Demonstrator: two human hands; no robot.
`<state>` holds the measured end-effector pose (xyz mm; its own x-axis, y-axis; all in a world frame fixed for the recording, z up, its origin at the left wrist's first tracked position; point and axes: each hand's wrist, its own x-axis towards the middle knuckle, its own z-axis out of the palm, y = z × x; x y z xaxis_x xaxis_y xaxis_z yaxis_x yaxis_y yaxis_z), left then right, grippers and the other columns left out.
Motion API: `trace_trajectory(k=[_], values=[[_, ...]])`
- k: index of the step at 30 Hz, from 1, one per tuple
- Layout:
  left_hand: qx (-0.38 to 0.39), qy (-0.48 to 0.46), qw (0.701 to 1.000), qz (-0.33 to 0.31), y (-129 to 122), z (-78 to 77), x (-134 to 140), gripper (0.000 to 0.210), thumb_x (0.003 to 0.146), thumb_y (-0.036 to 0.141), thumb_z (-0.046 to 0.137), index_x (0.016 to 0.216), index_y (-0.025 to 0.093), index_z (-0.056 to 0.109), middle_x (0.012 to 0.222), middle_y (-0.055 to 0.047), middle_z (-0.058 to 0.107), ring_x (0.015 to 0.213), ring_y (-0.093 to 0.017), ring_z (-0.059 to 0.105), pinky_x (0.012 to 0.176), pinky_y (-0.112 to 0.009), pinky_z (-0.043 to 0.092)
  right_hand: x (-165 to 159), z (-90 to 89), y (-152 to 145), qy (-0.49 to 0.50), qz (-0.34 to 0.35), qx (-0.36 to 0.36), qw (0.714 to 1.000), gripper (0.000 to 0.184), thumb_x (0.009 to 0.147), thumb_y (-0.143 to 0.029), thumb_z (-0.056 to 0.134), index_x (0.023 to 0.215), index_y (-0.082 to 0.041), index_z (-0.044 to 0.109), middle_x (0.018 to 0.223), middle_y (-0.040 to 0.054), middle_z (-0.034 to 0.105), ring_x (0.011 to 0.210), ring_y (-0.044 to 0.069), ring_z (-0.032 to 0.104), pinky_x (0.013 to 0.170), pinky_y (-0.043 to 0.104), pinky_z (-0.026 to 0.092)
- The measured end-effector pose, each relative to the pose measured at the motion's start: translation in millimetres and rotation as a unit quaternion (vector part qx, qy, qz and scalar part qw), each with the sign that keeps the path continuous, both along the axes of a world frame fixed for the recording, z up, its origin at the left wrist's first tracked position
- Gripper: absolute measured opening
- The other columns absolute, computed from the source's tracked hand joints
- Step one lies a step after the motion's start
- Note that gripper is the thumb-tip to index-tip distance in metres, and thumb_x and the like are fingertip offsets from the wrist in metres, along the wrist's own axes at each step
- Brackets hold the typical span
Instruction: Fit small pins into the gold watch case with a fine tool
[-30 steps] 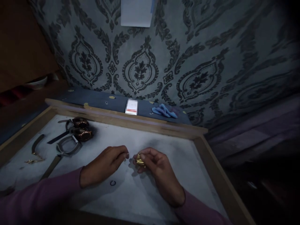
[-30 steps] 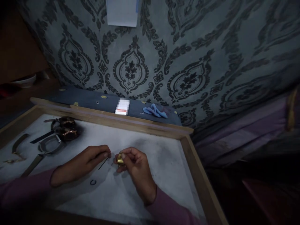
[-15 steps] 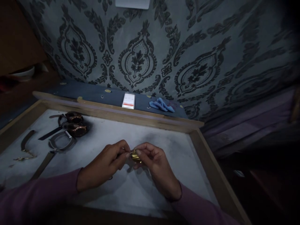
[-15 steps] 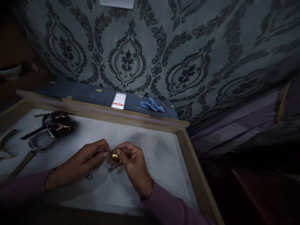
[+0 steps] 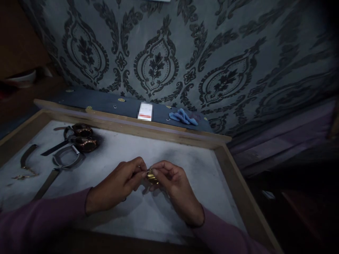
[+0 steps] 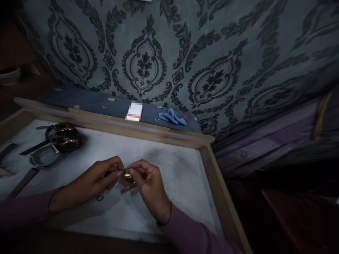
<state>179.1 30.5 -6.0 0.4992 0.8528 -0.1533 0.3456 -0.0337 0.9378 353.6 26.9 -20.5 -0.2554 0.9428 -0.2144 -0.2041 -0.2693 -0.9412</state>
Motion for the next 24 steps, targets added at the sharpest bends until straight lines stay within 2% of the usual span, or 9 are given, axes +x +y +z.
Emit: trace_trajectory(k=[13, 24], values=[[-0.022, 0.005, 1.000, 0.021, 2.0, 0.0, -1.4, 0.018, 0.094, 0.034, 0.040, 0.085, 0.019, 0.045, 0.060, 0.006, 0.050, 0.050, -0.009, 0.042, 0.047, -0.020, 0.033, 0.0, -3.6, 0.5, 0.006, 0.012, 0.012, 1.000, 0.016, 0.077, -0.031, 0.074, 0.078, -0.016, 0.069, 0.066, 0.0003, 0.067, 0.056, 0.010, 0.060, 0.051, 0.023, 0.055], [-0.012, -0.015, 1.000, 0.019, 2.2, -1.3, -2.7, 0.018, 0.094, 0.032, 0.042, 0.083, 0.019, 0.046, 0.060, 0.005, 0.052, 0.053, -0.009, 0.045, 0.049, -0.020, 0.034, 0.2, -7.4, 0.3, 0.005, 0.026, -0.015, 1.000, 0.019, 0.074, -0.031, 0.077, 0.080, -0.016, 0.068, 0.074, 0.0030, 0.073, 0.055, 0.012, 0.066, 0.055, 0.025, 0.054]])
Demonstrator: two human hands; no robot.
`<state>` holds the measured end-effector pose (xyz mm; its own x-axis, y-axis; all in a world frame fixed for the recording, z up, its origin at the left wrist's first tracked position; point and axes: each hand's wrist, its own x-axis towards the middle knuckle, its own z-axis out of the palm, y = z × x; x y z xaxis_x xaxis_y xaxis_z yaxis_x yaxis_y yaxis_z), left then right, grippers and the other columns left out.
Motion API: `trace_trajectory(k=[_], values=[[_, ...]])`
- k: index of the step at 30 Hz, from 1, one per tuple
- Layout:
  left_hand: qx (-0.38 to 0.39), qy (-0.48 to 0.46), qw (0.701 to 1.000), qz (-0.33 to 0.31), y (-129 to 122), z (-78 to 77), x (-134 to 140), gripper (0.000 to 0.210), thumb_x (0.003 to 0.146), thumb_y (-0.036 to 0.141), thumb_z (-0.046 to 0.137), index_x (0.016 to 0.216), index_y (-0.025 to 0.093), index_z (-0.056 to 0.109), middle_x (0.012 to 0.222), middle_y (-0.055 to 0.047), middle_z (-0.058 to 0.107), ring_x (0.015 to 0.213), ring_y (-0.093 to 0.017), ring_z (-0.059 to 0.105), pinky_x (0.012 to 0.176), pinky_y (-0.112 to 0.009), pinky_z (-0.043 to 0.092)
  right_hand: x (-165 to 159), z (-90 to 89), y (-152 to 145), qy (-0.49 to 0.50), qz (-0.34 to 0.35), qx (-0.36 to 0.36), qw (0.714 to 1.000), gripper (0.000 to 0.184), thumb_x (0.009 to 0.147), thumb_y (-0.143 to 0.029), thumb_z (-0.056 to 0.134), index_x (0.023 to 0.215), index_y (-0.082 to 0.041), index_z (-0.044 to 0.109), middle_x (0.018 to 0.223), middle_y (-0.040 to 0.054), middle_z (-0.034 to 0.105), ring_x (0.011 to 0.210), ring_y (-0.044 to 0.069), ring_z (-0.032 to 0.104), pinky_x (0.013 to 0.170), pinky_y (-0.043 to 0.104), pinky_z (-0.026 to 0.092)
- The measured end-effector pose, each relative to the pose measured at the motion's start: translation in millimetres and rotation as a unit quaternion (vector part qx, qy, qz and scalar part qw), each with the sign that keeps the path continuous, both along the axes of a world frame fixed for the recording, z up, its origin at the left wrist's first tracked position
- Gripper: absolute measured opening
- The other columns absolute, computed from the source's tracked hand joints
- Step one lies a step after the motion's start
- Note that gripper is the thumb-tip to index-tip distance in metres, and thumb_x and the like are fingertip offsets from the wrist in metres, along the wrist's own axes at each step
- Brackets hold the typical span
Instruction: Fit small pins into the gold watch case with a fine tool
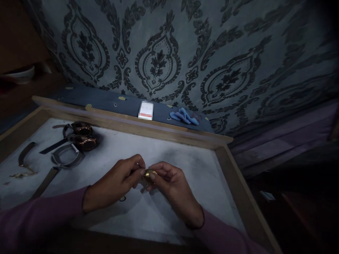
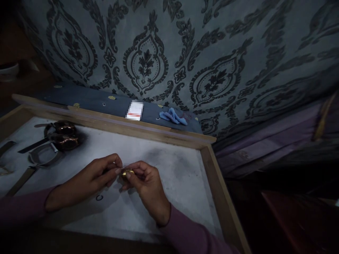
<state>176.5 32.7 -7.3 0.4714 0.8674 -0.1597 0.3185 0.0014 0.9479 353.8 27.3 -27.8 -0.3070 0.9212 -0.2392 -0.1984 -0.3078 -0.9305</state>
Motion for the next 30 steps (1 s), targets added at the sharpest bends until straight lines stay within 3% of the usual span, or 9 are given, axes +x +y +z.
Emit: trace_trajectory(k=[9, 18, 23, 30], values=[[0.034, 0.042, 0.999, 0.002, 3.6, -0.9, -3.5, 0.014, 0.093, 0.028, 0.042, 0.081, 0.019, 0.046, 0.059, 0.006, 0.051, 0.054, -0.010, 0.045, 0.052, -0.021, 0.034, -0.7, 1.0, 1.0, 0.027, -0.008, -0.023, 0.999, 0.018, 0.070, -0.029, 0.080, 0.079, -0.016, 0.070, 0.070, 0.0009, 0.072, 0.057, 0.011, 0.064, 0.053, 0.023, 0.054], [0.051, 0.042, 0.998, -0.011, 3.8, 1.9, -4.8, 0.012, 0.093, 0.026, 0.041, 0.083, 0.019, 0.046, 0.060, 0.006, 0.050, 0.054, -0.010, 0.044, 0.051, -0.021, 0.033, -0.1, 2.7, 2.7, 0.086, 0.004, -0.108, 0.990, 0.018, 0.069, -0.023, 0.081, 0.080, -0.015, 0.070, 0.070, 0.0018, 0.073, 0.064, 0.014, 0.068, 0.055, 0.021, 0.054], [0.036, 0.012, 0.999, -0.011, 2.9, 3.0, -5.1, 0.010, 0.094, 0.028, 0.041, 0.094, 0.020, 0.047, 0.065, 0.005, 0.055, 0.055, -0.010, 0.046, 0.050, -0.020, 0.034, -0.2, 3.5, 4.2, 0.111, 0.026, -0.131, 0.985, 0.018, 0.071, -0.024, 0.080, 0.083, -0.016, 0.069, 0.073, 0.0023, 0.073, 0.068, 0.014, 0.070, 0.056, 0.020, 0.053], [0.002, -0.012, 1.000, -0.018, 1.4, 0.7, -6.0, 0.011, 0.094, 0.029, 0.043, 0.091, 0.019, 0.048, 0.063, 0.005, 0.053, 0.055, -0.010, 0.044, 0.050, -0.020, 0.034, -0.7, 3.6, 2.6, 0.113, 0.032, -0.133, 0.984, 0.020, 0.071, -0.025, 0.080, 0.083, -0.015, 0.067, 0.073, 0.0020, 0.072, 0.069, 0.014, 0.069, 0.057, 0.020, 0.052]])
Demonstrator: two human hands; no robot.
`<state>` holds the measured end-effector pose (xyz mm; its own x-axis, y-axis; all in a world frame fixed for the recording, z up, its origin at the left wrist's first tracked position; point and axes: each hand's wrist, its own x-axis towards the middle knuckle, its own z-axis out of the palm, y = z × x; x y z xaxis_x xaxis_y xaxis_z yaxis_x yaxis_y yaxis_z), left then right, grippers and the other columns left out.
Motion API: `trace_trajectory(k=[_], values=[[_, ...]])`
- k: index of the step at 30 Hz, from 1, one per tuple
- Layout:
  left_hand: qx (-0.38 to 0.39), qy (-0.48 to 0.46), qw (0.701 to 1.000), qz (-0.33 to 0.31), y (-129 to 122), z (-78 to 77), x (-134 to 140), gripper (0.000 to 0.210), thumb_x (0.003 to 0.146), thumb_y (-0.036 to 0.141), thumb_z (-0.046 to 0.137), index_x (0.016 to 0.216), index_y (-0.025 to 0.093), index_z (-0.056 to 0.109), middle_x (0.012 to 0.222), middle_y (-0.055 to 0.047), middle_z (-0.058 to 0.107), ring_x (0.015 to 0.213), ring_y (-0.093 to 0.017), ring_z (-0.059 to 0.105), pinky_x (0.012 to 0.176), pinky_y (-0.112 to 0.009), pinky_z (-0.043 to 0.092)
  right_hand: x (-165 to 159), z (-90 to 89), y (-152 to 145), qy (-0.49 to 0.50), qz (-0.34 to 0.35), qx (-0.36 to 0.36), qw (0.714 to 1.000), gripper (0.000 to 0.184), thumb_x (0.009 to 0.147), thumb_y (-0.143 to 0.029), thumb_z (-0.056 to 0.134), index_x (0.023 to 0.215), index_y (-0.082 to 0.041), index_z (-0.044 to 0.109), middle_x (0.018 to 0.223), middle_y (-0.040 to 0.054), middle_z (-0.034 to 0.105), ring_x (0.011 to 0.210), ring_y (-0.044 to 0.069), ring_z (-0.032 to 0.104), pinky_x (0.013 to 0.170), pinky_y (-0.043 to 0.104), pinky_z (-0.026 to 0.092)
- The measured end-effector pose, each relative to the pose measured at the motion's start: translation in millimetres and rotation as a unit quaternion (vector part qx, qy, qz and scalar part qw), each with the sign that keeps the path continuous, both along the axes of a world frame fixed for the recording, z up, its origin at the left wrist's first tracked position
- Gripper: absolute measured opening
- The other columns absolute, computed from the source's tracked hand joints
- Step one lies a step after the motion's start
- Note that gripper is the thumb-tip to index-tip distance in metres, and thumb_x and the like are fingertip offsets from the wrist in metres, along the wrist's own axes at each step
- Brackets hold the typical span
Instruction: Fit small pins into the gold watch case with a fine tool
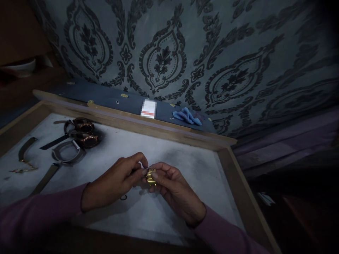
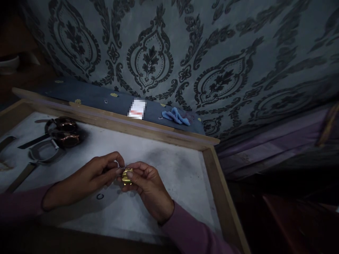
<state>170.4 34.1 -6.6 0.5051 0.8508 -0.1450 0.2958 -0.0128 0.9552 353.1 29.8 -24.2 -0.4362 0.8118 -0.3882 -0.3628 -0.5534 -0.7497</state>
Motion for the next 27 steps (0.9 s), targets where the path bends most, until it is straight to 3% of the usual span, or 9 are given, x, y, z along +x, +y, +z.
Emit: trace_trajectory(k=[16, 23, 27], values=[[-0.091, -0.037, 0.995, 0.000, 2.3, -4.1, 2.1, 0.019, 0.089, 0.033, 0.051, 0.080, 0.017, 0.046, 0.067, 0.002, 0.057, 0.059, -0.010, 0.052, 0.052, -0.021, 0.037, -3.5, -5.3, -4.1, -0.008, 0.039, -0.004, 0.999, 0.020, 0.072, -0.026, 0.079, 0.083, -0.015, 0.067, 0.070, 0.0017, 0.073, 0.067, 0.015, 0.070, 0.056, 0.022, 0.052], [-0.105, -0.046, 0.993, 0.004, 3.1, -4.4, 3.4, 0.021, 0.087, 0.035, 0.056, 0.080, 0.017, 0.046, 0.066, 0.002, 0.058, 0.058, -0.010, 0.052, 0.051, -0.020, 0.036, -3.4, -7.1, -5.1, -0.019, 0.037, 0.010, 0.999, 0.018, 0.073, -0.027, 0.078, 0.082, -0.016, 0.068, 0.070, 0.0015, 0.073, 0.064, 0.014, 0.069, 0.054, 0.022, 0.051], [-0.076, -0.013, 0.997, 0.005, 2.4, -4.5, 2.7, 0.020, 0.088, 0.034, 0.054, 0.080, 0.018, 0.046, 0.065, 0.003, 0.057, 0.056, -0.009, 0.049, 0.048, -0.019, 0.033, -3.9, -7.7, -5.9, -0.023, 0.032, 0.004, 0.999, 0.019, 0.071, -0.027, 0.080, 0.081, -0.015, 0.069, 0.069, 0.0019, 0.073, 0.064, 0.014, 0.069, 0.053, 0.022, 0.052]])
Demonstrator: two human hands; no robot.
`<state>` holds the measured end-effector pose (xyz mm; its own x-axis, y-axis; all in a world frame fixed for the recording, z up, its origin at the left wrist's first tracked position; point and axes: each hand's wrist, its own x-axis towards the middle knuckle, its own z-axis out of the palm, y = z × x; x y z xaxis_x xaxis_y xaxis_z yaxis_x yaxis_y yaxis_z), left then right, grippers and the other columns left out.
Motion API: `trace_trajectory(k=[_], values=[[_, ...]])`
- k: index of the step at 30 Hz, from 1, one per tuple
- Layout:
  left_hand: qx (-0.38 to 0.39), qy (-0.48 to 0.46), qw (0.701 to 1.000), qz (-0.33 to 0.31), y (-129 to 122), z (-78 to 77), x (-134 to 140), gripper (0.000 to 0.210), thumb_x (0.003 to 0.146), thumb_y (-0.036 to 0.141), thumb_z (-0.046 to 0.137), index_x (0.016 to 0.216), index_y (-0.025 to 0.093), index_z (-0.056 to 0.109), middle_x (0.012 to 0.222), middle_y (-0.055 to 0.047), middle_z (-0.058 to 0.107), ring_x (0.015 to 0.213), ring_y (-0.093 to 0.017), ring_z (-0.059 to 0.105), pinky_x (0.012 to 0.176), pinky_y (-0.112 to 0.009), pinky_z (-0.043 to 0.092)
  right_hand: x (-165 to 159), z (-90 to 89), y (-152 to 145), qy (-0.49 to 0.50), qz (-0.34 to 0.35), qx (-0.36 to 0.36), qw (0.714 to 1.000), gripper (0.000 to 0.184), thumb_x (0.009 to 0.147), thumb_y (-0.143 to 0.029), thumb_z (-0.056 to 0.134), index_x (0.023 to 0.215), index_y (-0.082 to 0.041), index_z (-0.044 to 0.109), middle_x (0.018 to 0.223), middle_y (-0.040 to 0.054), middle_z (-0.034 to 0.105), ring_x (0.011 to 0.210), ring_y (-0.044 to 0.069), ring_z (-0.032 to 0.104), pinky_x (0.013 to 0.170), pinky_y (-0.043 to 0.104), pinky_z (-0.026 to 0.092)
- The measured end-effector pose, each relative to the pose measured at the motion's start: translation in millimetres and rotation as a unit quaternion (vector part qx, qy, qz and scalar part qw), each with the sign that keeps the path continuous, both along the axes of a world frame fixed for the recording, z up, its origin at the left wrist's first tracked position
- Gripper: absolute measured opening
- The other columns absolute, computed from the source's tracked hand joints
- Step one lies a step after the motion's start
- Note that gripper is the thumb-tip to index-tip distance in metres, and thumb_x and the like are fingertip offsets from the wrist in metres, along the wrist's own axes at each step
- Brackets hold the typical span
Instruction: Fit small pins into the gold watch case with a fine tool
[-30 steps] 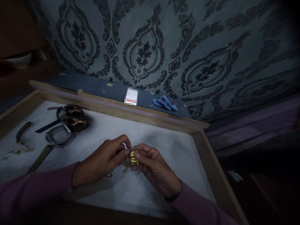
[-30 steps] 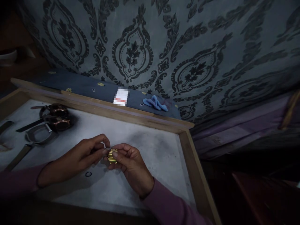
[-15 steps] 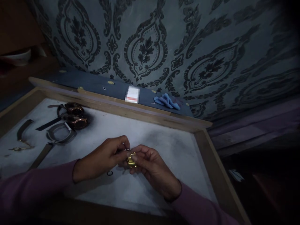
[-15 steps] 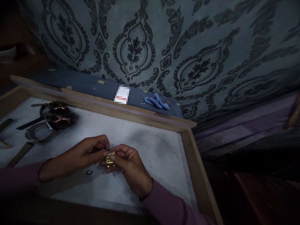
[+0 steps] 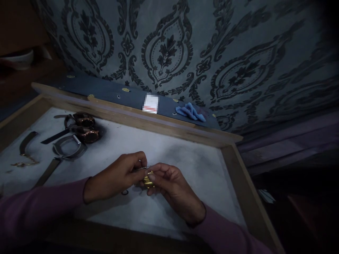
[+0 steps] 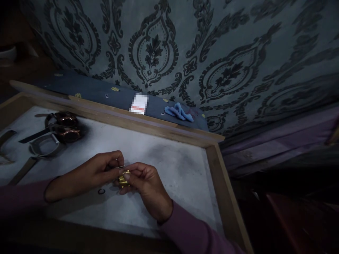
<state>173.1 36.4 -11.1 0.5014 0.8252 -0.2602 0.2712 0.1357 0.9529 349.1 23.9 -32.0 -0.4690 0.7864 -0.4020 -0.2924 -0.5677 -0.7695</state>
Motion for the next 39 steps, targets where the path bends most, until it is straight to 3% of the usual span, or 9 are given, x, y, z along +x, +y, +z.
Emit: trace_trajectory(k=[9, 26, 39], values=[[0.046, 0.026, 0.999, -0.003, -2.8, -1.4, -1.0, 0.019, 0.091, 0.031, 0.048, 0.078, 0.018, 0.045, 0.063, 0.003, 0.055, 0.052, -0.008, 0.048, 0.044, -0.016, 0.034, 0.1, -1.3, 0.1, -0.009, -0.001, -0.002, 1.000, 0.019, 0.070, -0.026, 0.080, 0.082, -0.015, 0.072, 0.069, 0.0028, 0.074, 0.060, 0.014, 0.068, 0.053, 0.023, 0.052], [-0.052, -0.048, 0.997, -0.004, -0.5, 0.7, 0.1, 0.014, 0.088, 0.026, 0.049, 0.079, 0.019, 0.043, 0.064, 0.004, 0.055, 0.052, -0.007, 0.046, 0.044, -0.016, 0.035, 0.0, 2.4, -0.1, -0.018, -0.003, 0.000, 1.000, 0.016, 0.071, -0.028, 0.078, 0.079, -0.016, 0.070, 0.068, 0.0025, 0.073, 0.062, 0.014, 0.069, 0.052, 0.022, 0.052], [-0.085, -0.034, 0.996, -0.015, 2.9, -4.6, -2.9, 0.019, 0.087, 0.035, 0.053, 0.082, 0.018, 0.045, 0.060, 0.006, 0.052, 0.046, -0.006, 0.041, 0.040, -0.015, 0.030, 0.4, -0.1, -0.4, -0.026, -0.006, 0.000, 1.000, 0.019, 0.069, -0.026, 0.081, 0.081, -0.015, 0.071, 0.073, 0.0041, 0.074, 0.065, 0.015, 0.070, 0.053, 0.022, 0.054]])
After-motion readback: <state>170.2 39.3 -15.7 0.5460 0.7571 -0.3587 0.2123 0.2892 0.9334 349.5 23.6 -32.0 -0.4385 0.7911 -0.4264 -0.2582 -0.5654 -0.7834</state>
